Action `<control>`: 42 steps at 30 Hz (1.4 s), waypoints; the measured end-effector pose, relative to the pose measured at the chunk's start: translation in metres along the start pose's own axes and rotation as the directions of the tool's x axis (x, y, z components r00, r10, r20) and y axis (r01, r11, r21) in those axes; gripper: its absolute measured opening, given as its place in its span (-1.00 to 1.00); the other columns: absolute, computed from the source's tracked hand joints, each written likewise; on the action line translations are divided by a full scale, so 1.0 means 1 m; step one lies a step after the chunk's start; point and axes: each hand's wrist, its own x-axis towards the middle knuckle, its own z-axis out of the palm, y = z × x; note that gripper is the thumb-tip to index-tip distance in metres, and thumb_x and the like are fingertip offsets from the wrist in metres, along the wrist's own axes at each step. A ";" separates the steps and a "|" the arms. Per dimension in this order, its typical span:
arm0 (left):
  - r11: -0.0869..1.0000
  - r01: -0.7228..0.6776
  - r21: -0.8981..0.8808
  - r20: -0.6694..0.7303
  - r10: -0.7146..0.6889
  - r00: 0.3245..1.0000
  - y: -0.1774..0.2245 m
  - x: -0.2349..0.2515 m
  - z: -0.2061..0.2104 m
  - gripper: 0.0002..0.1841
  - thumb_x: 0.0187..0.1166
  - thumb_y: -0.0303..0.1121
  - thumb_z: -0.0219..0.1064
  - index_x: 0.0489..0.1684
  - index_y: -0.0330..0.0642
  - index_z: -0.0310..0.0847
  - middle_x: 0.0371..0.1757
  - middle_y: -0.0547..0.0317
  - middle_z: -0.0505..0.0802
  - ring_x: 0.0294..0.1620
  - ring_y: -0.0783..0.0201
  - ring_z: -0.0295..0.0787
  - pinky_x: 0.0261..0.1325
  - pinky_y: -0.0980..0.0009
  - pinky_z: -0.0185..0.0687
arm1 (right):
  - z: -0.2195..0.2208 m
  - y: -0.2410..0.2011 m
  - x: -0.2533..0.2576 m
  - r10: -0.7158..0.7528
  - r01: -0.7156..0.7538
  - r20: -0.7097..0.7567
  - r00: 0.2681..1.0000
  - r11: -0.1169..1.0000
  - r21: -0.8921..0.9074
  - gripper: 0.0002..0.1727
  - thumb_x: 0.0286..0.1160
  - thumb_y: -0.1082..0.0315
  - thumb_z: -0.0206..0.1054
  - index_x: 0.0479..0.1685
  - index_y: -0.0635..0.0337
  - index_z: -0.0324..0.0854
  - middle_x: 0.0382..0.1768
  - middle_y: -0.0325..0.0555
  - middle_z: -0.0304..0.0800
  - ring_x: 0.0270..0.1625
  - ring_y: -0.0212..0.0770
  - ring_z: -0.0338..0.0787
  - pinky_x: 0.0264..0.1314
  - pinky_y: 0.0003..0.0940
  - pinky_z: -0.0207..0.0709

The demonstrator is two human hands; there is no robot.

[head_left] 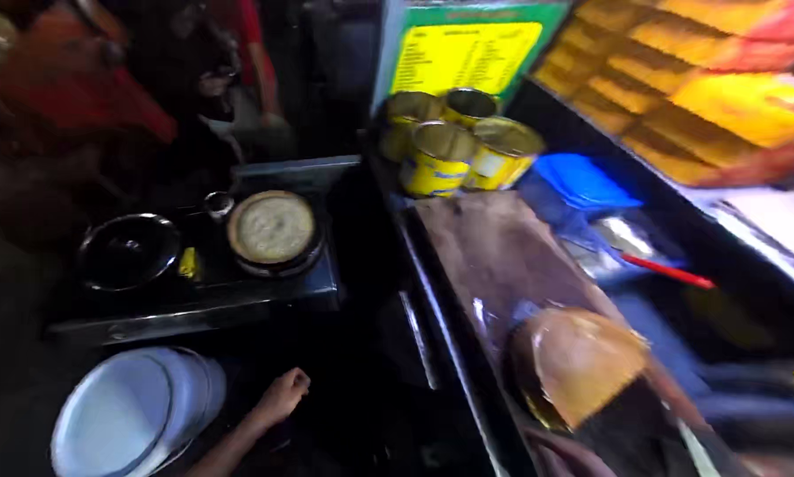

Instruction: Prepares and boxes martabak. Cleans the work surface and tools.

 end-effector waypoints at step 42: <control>0.996 -0.037 -0.078 0.359 0.063 0.931 -0.033 0.099 -0.183 -0.47 0.86 -0.01 0.00 0.48 -0.25 0.53 0.23 -0.19 0.81 0.24 -0.08 0.78 0.41 -0.09 0.56 | 0.445 -0.191 0.387 0.072 0.090 0.388 0.919 0.919 -0.383 -0.48 0.61 -0.06 0.36 0.10 0.31 0.73 0.08 0.23 0.81 0.30 0.19 0.73 0.51 0.11 0.43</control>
